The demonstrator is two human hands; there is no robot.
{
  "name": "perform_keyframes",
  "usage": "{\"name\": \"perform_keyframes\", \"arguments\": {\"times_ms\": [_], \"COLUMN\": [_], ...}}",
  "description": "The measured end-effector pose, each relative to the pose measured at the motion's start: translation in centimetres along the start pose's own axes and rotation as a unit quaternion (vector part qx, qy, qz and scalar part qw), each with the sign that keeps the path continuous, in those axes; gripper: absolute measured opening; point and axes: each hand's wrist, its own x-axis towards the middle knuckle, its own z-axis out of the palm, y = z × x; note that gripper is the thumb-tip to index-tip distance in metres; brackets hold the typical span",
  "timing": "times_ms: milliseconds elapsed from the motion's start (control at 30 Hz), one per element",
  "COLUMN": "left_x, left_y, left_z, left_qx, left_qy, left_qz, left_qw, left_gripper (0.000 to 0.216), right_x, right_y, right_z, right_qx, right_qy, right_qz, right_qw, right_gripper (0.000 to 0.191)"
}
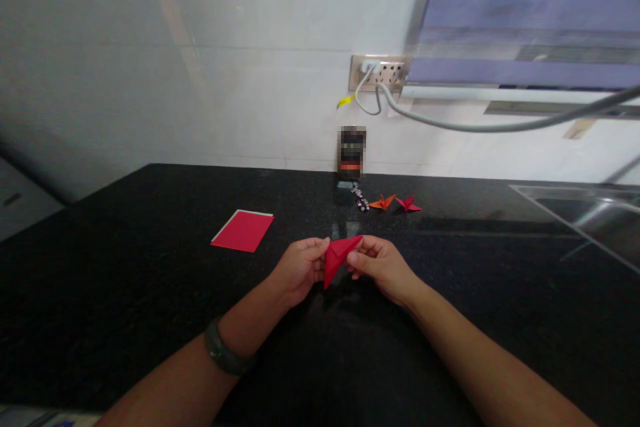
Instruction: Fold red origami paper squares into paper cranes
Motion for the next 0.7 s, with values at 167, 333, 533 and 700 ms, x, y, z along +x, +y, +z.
{"name": "perform_keyframes", "arguments": {"times_ms": [167,333,533,700], "left_x": [0.21,0.17,0.03,0.08], "left_y": [-0.16,-0.22,-0.23,-0.18], "left_z": [-0.14,-0.16,0.01,0.05], "left_qx": [-0.032,-0.034,-0.031,-0.037], "left_qy": [-0.006,0.006,0.001,0.007], "left_qz": [-0.001,-0.014,-0.025,-0.023], "left_qw": [0.999,0.999,0.999,0.999], "left_gripper": [0.009,0.009,0.01,0.009], "right_x": [-0.07,-0.06,-0.02,0.0], "right_y": [0.27,0.44,0.37,0.55], "right_z": [0.53,0.64,0.67,0.58], "right_qx": [-0.022,-0.061,-0.056,-0.083], "right_qy": [-0.027,-0.019,-0.025,-0.032], "right_qz": [-0.014,-0.025,-0.041,-0.051], "right_qw": [0.999,0.998,0.997,0.995], "right_gripper": [0.031,0.029,0.025,0.025]}}
